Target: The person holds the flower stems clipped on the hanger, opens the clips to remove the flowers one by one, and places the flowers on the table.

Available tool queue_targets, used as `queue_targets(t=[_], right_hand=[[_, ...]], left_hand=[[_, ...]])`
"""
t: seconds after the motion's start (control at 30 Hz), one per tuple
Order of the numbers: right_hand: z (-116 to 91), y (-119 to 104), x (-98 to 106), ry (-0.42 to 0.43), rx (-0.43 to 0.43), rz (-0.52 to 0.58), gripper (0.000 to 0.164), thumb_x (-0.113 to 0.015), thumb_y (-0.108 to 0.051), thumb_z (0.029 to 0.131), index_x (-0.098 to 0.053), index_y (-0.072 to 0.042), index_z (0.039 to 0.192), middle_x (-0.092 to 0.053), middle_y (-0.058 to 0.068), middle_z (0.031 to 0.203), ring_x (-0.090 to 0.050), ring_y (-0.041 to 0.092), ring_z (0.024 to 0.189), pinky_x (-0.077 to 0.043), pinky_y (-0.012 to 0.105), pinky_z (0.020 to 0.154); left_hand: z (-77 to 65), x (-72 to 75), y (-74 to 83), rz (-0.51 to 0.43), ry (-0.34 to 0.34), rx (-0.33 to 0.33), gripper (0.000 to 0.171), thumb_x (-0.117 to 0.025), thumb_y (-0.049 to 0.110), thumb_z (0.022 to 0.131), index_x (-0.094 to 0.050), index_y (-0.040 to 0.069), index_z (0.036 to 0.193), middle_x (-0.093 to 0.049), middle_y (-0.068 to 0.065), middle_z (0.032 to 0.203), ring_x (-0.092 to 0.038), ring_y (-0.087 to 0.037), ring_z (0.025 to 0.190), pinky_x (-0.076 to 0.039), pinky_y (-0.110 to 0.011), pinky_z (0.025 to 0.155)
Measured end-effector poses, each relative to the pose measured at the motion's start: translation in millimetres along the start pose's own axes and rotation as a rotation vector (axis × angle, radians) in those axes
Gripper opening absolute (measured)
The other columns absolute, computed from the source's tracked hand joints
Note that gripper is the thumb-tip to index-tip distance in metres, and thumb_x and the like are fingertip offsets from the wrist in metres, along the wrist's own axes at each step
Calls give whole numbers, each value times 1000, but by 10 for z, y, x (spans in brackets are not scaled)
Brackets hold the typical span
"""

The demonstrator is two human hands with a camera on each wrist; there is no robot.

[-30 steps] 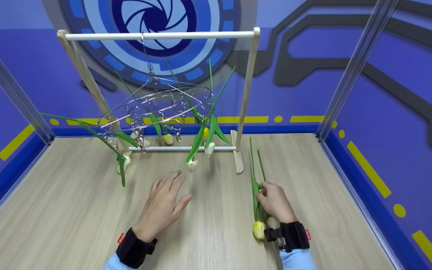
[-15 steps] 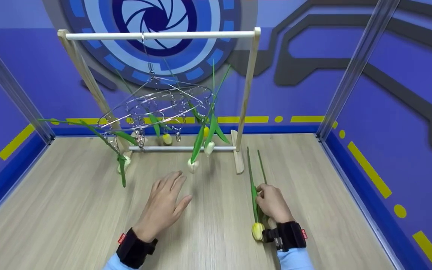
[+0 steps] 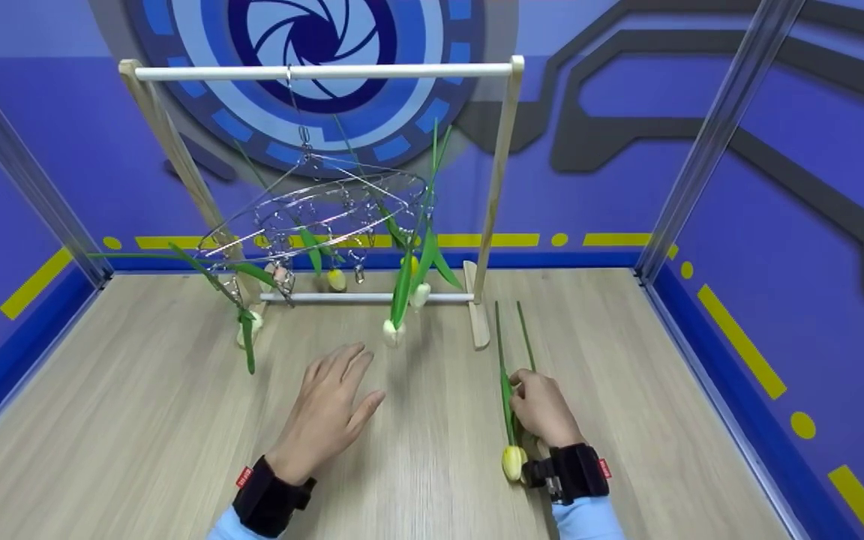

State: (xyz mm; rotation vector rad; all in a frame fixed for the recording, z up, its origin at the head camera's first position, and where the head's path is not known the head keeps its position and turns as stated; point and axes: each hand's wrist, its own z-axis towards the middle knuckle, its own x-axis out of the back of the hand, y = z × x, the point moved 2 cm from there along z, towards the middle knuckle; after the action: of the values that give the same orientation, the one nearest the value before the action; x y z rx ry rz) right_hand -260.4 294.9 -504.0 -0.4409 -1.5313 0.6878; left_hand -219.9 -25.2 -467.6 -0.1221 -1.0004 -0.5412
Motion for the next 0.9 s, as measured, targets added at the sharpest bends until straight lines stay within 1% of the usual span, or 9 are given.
queue_targets(t=[0.27,0.4,0.57,0.7,0.8,0.9], right_hand=[[0,2,-15,-8,-4,-3,27,-61,6,92,-65,9,119,-65,7,86,-61,17,69,-50,30,62],[0,-3,-21,-25,-18,12,28,-62,6,92,-65,10,120,-65,8,86,-62,18,69,-52,31,61],[-23,-39,18,-53,-27,44,30,-65,-1,95,-63,11,123,-70,13,94,-66,20,70,-54,33,61],[-60,-65,66,-89,-48,89,32,-64,-3,97,-60,13,126,-72,17,99,-68,22,72,-56,37,63],[-76,-81,93,-114,-41,105,34,-64,-3,98,-59,14,126,-72,18,100,-69,24,74,-57,38,63],[-76,-103,108,-122,-8,68,34,-66,-5,97,-61,13,125,-72,17,101,-70,24,77,-57,36,64]], left_hand=[[2,4,-3,-5,-3,2,53,-64,40,101,-61,3,138,-58,-16,142,-52,-32,135,-40,-50,111],[-1,9,-5,-12,-20,8,53,-62,41,102,-60,3,139,-57,-16,143,-51,-32,136,-39,-51,112],[0,12,-10,-30,-27,20,53,-64,39,101,-59,2,140,-57,-17,143,-51,-33,136,-39,-51,113],[1,15,-15,-30,-14,19,53,-66,38,100,-60,2,139,-58,-17,141,-52,-33,135,-39,-51,112],[2,18,-20,-18,-9,15,53,-66,39,100,-60,3,139,-58,-16,141,-52,-33,134,-40,-50,111],[3,24,-25,-17,-14,16,54,-64,40,101,-59,3,139,-58,-16,141,-52,-33,134,-40,-51,111]])
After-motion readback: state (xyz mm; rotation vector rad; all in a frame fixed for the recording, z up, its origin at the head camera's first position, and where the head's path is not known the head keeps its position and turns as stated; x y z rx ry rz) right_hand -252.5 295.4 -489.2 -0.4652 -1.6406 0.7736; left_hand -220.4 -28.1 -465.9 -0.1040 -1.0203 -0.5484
